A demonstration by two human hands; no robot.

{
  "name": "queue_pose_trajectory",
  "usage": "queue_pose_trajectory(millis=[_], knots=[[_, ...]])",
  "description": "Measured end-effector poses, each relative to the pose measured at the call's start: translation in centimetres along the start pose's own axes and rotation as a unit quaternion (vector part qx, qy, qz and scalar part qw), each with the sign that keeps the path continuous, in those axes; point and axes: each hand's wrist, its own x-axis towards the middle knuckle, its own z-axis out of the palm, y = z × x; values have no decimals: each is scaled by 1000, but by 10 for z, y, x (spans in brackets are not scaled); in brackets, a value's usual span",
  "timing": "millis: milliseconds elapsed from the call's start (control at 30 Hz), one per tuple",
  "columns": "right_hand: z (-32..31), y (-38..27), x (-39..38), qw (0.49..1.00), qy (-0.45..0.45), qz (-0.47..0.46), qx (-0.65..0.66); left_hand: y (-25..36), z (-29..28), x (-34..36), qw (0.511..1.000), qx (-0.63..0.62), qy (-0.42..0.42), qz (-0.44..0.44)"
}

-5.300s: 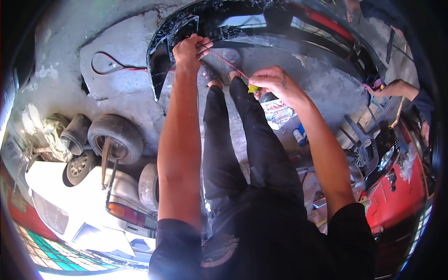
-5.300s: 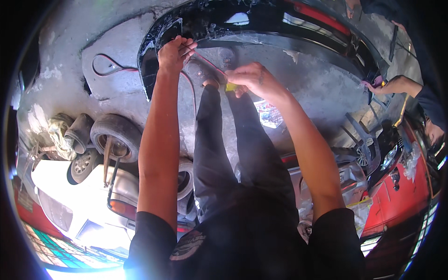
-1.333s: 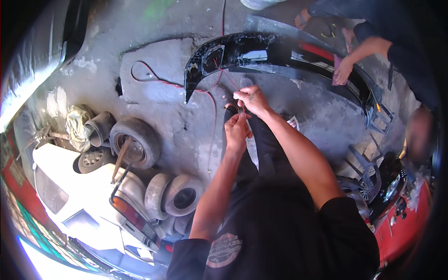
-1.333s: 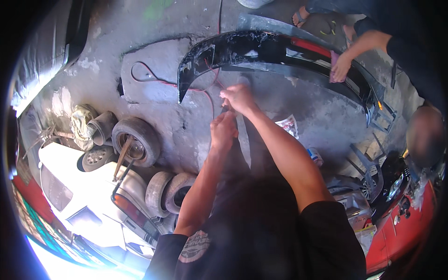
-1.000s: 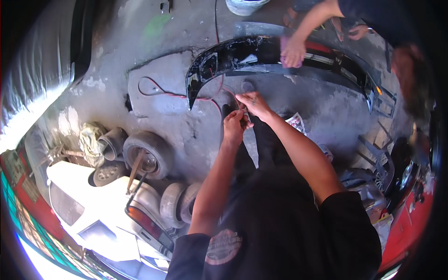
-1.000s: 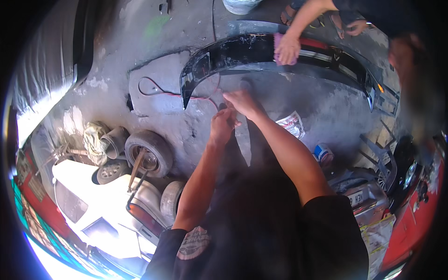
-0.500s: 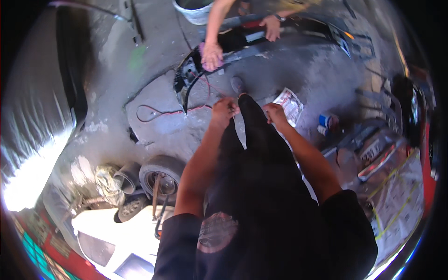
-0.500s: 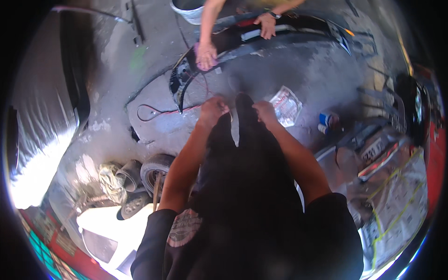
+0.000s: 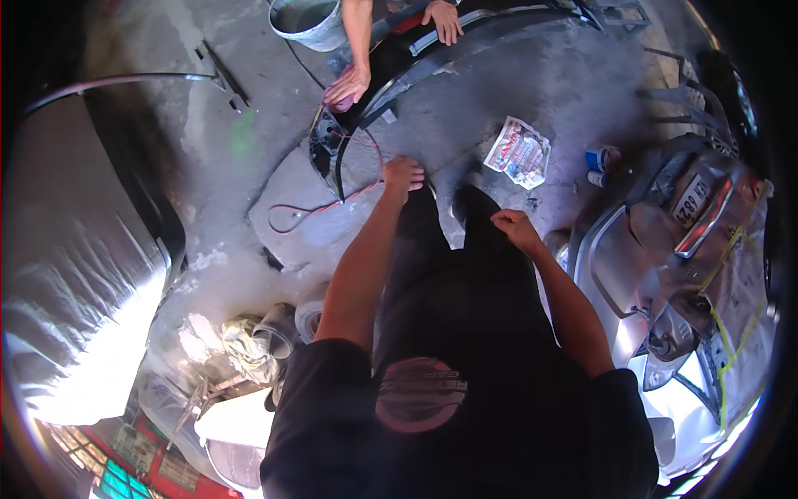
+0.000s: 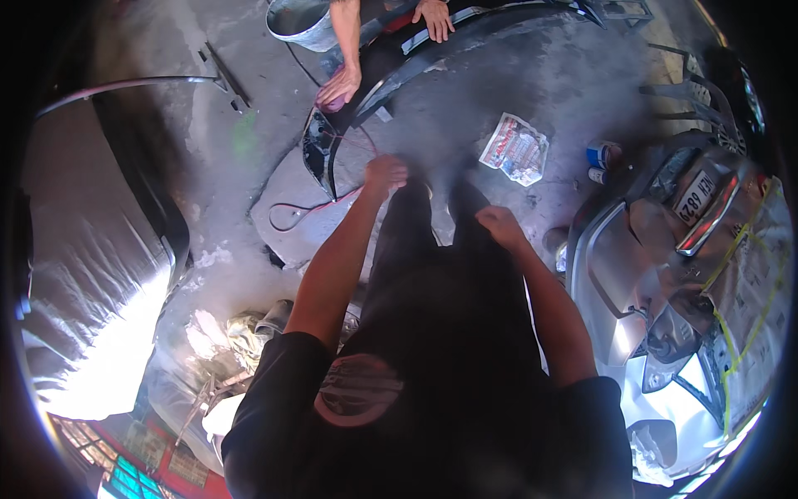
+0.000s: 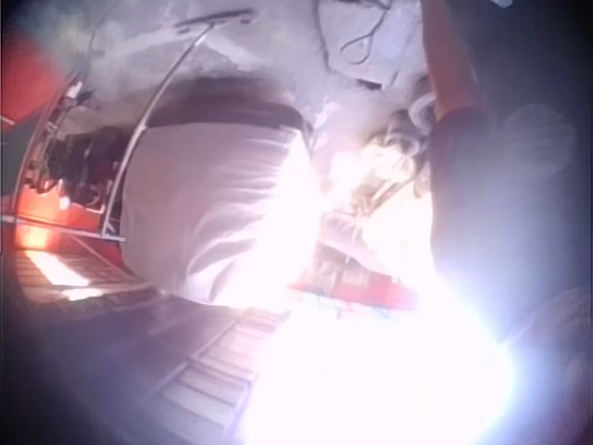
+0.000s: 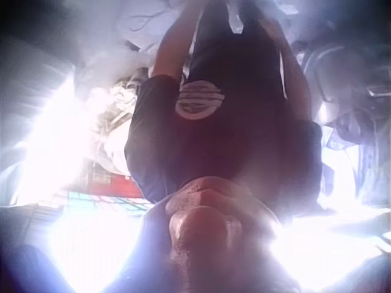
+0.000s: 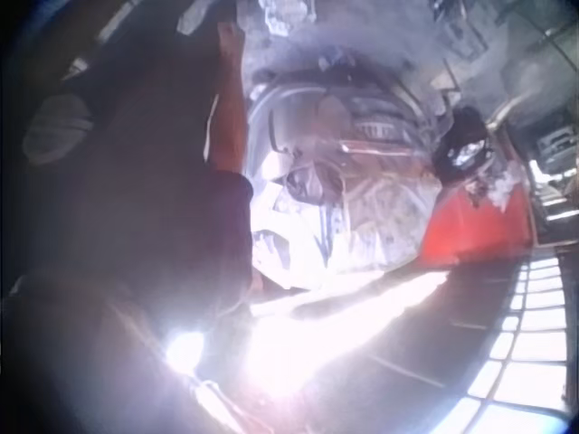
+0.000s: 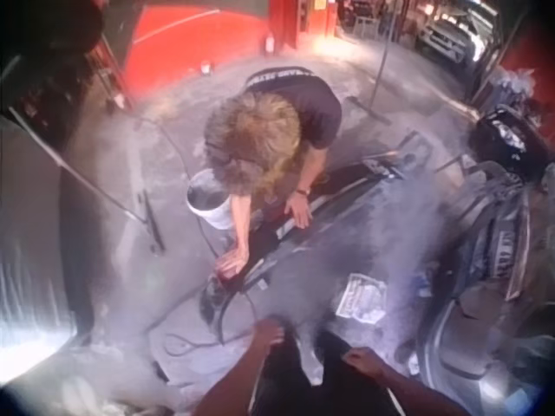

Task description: The person works on a detached car bumper, connecting wires and applying red tape to the interior surface. They move around the garage to retrieve materials and return to the bumper to continue the repair.

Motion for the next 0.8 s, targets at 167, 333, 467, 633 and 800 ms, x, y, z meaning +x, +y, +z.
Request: queue_pose_trajectory(millis=[167, 333, 467, 633, 800], knots=[[-7, 20, -29, 995, -41, 90, -23, -4, 4, 11, 997, 43, 45, -41], [-31, 55, -56, 995, -58, 26, -72, -4, 36, 13, 996, 27, 61, -59], [-52, 65, -61, 994, -63, -11, -89, -10, 29, 18, 995, 0, 85, -50], [-94, 109, -68, 991, -56, 11, -118, -25, 53, 0, 994, 31, 92, -44], [-125, 130, -83, 991, -53, 37, -119, -68, 63, -24, 988, 148, 20, 29]])
